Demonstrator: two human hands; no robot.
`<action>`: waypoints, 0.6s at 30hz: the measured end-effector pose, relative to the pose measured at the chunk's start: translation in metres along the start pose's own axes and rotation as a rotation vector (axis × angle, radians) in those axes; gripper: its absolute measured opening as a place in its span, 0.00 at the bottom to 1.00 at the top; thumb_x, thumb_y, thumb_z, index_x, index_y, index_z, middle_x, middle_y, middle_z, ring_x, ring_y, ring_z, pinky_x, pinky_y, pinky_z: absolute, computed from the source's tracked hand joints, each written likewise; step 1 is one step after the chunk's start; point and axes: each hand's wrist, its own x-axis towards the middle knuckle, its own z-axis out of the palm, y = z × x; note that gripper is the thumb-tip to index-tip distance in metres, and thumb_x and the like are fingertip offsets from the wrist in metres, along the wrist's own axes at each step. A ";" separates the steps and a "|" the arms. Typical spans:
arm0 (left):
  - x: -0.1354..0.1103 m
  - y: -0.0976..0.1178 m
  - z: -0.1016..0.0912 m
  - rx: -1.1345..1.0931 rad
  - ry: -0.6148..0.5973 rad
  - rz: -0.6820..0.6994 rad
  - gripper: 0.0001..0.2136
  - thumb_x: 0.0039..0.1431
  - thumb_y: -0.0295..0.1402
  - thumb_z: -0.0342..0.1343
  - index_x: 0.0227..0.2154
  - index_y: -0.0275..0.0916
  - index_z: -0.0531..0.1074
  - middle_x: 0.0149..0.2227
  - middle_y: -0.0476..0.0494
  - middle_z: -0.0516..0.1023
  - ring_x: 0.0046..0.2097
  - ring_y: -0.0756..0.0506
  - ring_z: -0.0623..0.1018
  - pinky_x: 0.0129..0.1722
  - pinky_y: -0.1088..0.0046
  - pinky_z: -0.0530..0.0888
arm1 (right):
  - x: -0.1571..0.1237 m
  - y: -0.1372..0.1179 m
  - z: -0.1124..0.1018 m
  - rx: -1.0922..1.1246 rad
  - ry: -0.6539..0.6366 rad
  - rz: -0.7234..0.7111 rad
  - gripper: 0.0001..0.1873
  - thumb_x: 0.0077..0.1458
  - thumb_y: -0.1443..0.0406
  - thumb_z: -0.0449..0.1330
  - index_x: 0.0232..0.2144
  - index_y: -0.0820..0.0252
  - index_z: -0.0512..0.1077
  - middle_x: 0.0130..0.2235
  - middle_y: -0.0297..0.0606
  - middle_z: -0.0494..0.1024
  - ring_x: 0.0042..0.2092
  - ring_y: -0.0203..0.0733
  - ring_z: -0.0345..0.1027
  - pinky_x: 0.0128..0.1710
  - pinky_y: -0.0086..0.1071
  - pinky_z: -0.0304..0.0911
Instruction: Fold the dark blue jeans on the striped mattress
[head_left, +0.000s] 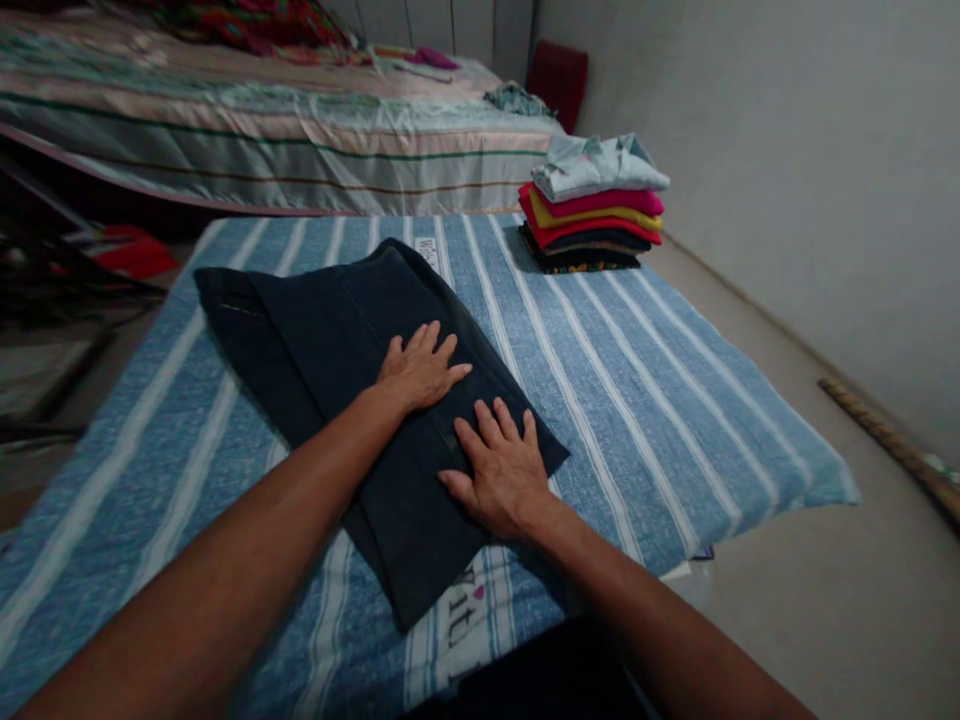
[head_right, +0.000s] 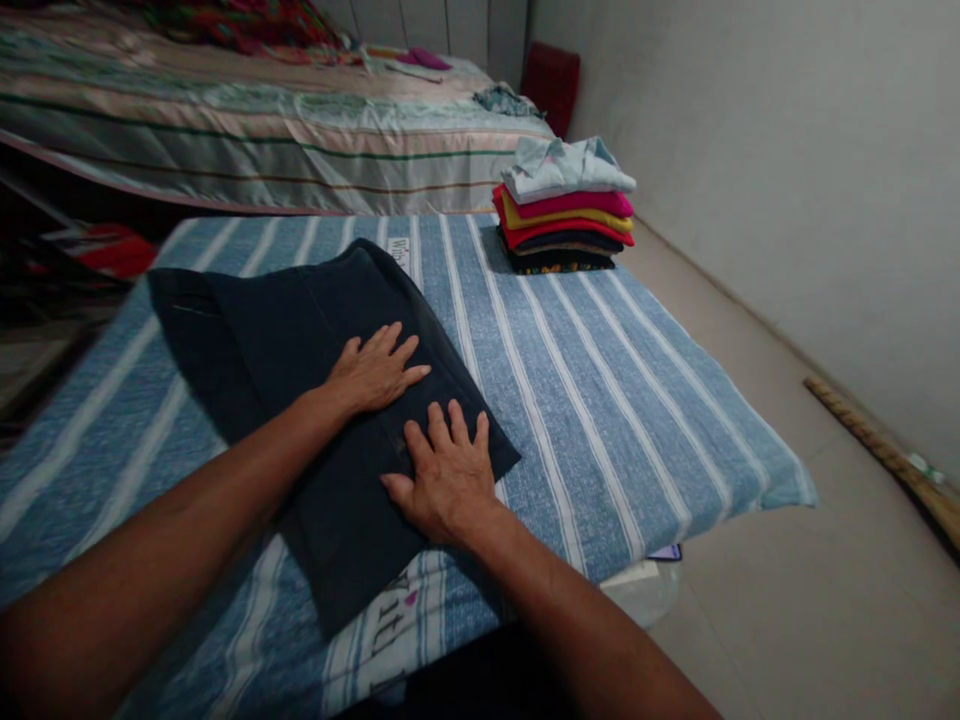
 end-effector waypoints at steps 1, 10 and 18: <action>0.001 -0.001 0.000 -0.005 0.000 0.003 0.31 0.60 0.53 0.33 0.62 0.41 0.50 0.66 0.35 0.42 0.66 0.36 0.45 0.58 0.49 0.50 | 0.000 0.000 0.000 0.000 0.002 0.003 0.33 0.58 0.47 0.48 0.60 0.56 0.56 0.64 0.45 0.48 0.64 0.57 0.34 0.59 0.59 0.31; -0.004 -0.003 0.011 -0.037 0.163 -0.033 0.35 0.60 0.54 0.30 0.62 0.34 0.50 0.65 0.33 0.47 0.65 0.38 0.47 0.59 0.52 0.51 | -0.001 -0.002 -0.003 0.042 0.010 0.030 0.32 0.57 0.46 0.49 0.58 0.55 0.59 0.63 0.44 0.51 0.64 0.56 0.36 0.60 0.55 0.32; -0.010 -0.003 0.014 -0.066 0.166 -0.073 0.35 0.59 0.55 0.32 0.61 0.33 0.52 0.65 0.37 0.48 0.65 0.39 0.47 0.61 0.53 0.49 | 0.014 0.000 -0.014 0.035 0.040 -0.005 0.21 0.58 0.53 0.52 0.46 0.59 0.70 0.53 0.45 0.67 0.56 0.53 0.55 0.54 0.45 0.49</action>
